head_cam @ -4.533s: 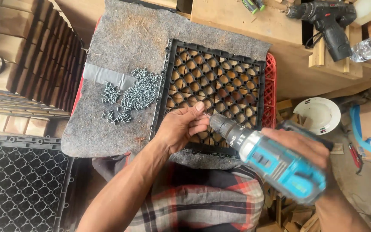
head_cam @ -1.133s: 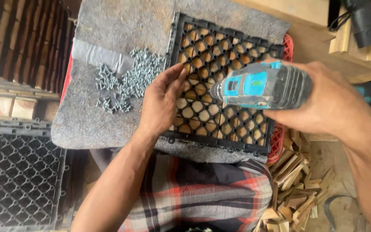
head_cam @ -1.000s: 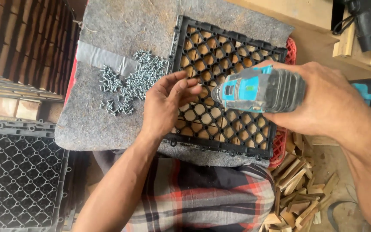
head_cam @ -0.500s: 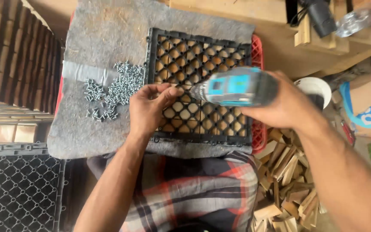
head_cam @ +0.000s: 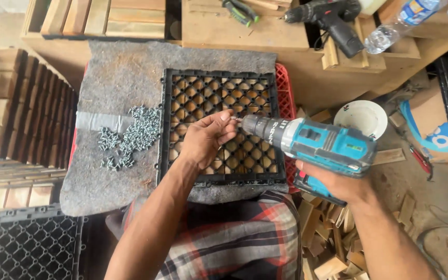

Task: Assembling wooden floor tiles by using a power drill to fasten screws into a plastic grid base.

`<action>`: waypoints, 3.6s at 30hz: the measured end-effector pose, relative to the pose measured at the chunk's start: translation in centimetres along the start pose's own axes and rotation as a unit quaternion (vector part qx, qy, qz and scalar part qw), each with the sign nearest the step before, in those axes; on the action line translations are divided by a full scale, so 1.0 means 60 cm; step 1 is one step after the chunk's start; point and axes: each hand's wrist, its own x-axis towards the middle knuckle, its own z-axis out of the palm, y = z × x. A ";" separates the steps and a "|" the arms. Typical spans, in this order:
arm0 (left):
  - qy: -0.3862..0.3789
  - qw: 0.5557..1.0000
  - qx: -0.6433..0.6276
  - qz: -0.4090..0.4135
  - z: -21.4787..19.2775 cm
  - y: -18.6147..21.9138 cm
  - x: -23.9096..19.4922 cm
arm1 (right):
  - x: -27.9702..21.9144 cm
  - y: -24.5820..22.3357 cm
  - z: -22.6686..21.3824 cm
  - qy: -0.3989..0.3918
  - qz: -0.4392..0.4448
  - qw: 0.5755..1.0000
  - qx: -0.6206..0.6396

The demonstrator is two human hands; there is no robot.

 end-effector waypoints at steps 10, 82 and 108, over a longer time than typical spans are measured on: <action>0.015 1.000 -0.017 0.003 0.035 -0.021 -0.024 | -0.013 -0.014 -0.028 -0.004 -0.109 0.992 0.062; 0.208 0.742 0.503 0.392 -0.174 0.105 -0.114 | 0.078 -0.077 -0.075 -0.217 0.046 0.974 -0.051; -0.006 0.992 -0.113 -0.055 0.033 -0.052 -0.058 | -0.064 -0.017 0.015 0.046 -0.288 0.954 0.067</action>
